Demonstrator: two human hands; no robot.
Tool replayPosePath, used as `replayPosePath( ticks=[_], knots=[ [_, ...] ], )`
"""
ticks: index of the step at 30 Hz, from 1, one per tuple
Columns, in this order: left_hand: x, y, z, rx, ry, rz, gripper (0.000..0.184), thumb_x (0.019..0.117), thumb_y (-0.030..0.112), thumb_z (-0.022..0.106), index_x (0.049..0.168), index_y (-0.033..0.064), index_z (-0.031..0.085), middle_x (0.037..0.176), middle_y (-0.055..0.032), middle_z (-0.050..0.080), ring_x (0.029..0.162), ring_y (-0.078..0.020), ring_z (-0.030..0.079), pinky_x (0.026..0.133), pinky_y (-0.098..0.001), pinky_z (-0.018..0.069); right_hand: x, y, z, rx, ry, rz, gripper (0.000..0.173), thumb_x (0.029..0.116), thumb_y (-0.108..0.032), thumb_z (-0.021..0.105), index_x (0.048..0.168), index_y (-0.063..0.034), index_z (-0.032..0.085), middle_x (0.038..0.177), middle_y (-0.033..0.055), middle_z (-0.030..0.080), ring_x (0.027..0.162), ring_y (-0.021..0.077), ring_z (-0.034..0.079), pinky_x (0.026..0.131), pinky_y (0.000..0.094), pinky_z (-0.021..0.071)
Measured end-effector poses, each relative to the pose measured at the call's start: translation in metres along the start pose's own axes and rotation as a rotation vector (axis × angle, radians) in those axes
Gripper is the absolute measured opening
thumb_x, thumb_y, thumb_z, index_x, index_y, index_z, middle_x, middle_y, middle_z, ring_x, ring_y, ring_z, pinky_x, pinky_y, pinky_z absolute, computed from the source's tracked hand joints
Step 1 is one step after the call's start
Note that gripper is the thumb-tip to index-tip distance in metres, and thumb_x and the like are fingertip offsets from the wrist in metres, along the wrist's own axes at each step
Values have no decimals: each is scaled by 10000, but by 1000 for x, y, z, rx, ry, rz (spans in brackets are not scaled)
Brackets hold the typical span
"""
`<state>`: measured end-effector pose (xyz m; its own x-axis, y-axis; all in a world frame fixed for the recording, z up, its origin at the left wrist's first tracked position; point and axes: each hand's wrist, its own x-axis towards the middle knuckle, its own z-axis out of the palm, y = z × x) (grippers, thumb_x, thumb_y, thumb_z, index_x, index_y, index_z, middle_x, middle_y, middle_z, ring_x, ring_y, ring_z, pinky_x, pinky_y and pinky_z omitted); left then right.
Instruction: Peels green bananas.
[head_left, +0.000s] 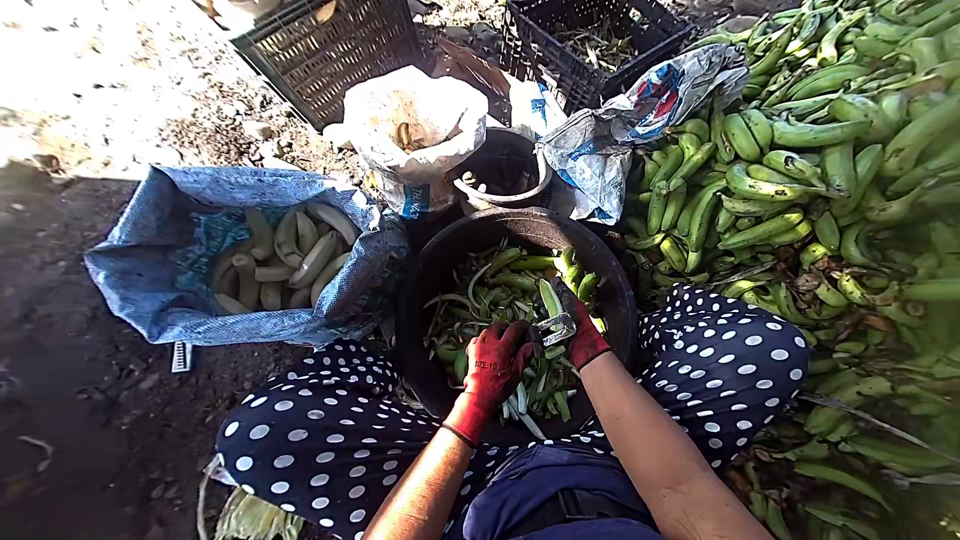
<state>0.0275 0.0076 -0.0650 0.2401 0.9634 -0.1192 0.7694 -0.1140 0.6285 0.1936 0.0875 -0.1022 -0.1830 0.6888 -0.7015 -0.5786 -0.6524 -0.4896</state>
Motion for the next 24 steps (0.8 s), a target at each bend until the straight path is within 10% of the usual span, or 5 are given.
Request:
replayPosePath(
  ticks=[3,6,14,20,24],
  knots=[
    [7,-2,-2,0,-9,-78,437,1024,385,520,1347,129,667,1241,-228,653,1141,-419,630,966,-611,460,-2,8,5,-130,63,-78,449,1114,-416,300,1095,-64,577,760,53,592,603,125,579,551,283,523],
    [23,-14,-5,-113,31,-252,398,1054,324,522,1344,88,658,1236,-249,636,1115,-402,640,978,-570,494,-21,18,16,-715,44,-253,351,1106,-153,401,1344,47,564,1167,172,659,999,161,637,917,309,524],
    [31,-58,-22,-389,110,-485,455,1105,464,370,1313,165,642,1145,-125,698,1072,-287,655,933,-568,499,-12,19,-7,-992,1,-196,389,1104,-241,431,1394,-40,597,1369,162,625,1259,205,593,1098,379,454],
    [21,-82,-31,-413,168,-694,545,1114,483,319,1482,139,526,1342,-212,632,1225,-360,613,1046,-591,451,4,21,9,-1148,290,-53,498,1117,-372,363,1372,-12,595,1346,249,609,1265,362,577,1087,540,422],
    [20,-101,-24,-284,-37,-795,565,989,455,637,1376,47,581,1252,-229,666,1182,-378,636,1022,-595,480,-24,4,104,-665,-102,-215,511,1082,-476,405,1484,-171,483,1271,116,640,1043,231,642,863,443,551]
  ],
)
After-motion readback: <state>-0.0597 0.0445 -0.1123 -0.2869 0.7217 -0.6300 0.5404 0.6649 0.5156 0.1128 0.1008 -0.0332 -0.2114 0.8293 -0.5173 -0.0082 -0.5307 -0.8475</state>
